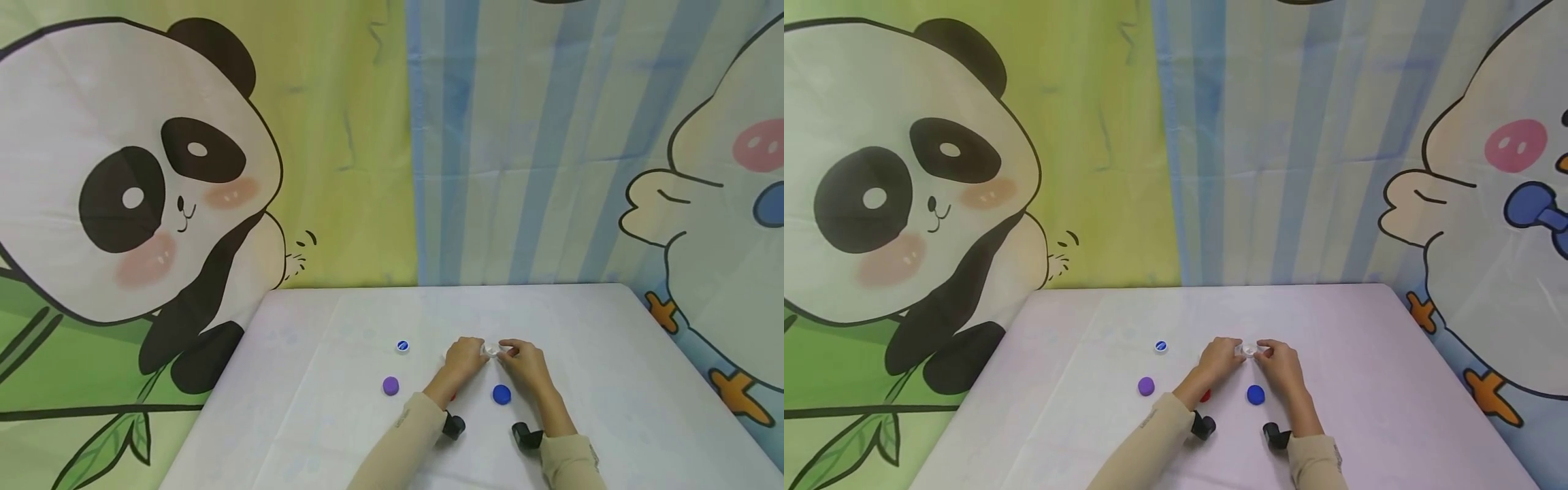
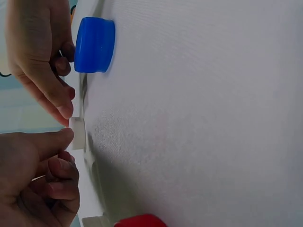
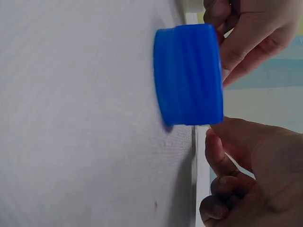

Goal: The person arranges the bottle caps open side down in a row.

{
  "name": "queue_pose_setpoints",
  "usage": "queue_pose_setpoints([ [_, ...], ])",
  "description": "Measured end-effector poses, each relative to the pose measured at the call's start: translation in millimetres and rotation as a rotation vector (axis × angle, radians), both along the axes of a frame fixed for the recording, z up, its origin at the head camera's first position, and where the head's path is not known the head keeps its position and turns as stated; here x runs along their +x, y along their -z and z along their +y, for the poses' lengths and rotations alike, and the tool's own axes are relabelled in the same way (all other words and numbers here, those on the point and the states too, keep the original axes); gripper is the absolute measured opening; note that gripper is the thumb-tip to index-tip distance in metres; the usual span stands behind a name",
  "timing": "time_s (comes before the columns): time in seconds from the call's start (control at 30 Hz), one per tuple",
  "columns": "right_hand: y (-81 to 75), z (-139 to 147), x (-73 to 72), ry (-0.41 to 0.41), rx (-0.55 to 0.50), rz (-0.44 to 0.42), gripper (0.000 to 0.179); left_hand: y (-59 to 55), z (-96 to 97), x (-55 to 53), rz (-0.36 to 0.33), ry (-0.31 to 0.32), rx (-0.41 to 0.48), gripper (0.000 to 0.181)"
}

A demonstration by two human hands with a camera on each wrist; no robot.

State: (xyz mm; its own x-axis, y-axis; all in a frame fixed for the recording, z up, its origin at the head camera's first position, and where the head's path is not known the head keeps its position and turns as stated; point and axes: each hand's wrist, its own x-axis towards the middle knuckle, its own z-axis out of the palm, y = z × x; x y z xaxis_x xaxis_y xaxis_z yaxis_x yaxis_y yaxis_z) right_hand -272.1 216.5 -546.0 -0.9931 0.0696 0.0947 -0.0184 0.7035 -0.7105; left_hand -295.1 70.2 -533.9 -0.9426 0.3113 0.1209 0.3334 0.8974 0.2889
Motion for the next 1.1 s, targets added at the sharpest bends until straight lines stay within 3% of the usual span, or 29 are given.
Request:
queue_pose_setpoints([
  [0.27,8.9,0.5,-3.6,-0.023,-0.003,0.005,0.031,-0.1,4.4,-1.3,-0.022,-0.041,0.003,0.014],
  [0.5,1.9,1.7,1.0,-0.074,0.033,0.038,0.03,-2.2,0.5,2.8,-0.029,-0.032,0.036,0.02],
  [0.67,-12.1,2.7,10.0,-0.141,0.056,0.102,0.03,-15.7,-14.2,9.0,0.005,0.056,0.148,0.028],
  [0.83,-34.2,-0.4,24.8,-0.152,0.031,0.169,0.037,-34.5,-32.9,17.7,0.063,0.215,0.284,0.029],
  [1.1,-60.5,-10.4,51.5,-0.118,-0.056,0.448,0.032,-70.9,-55.7,38.9,0.064,0.361,0.507,0.029],
])
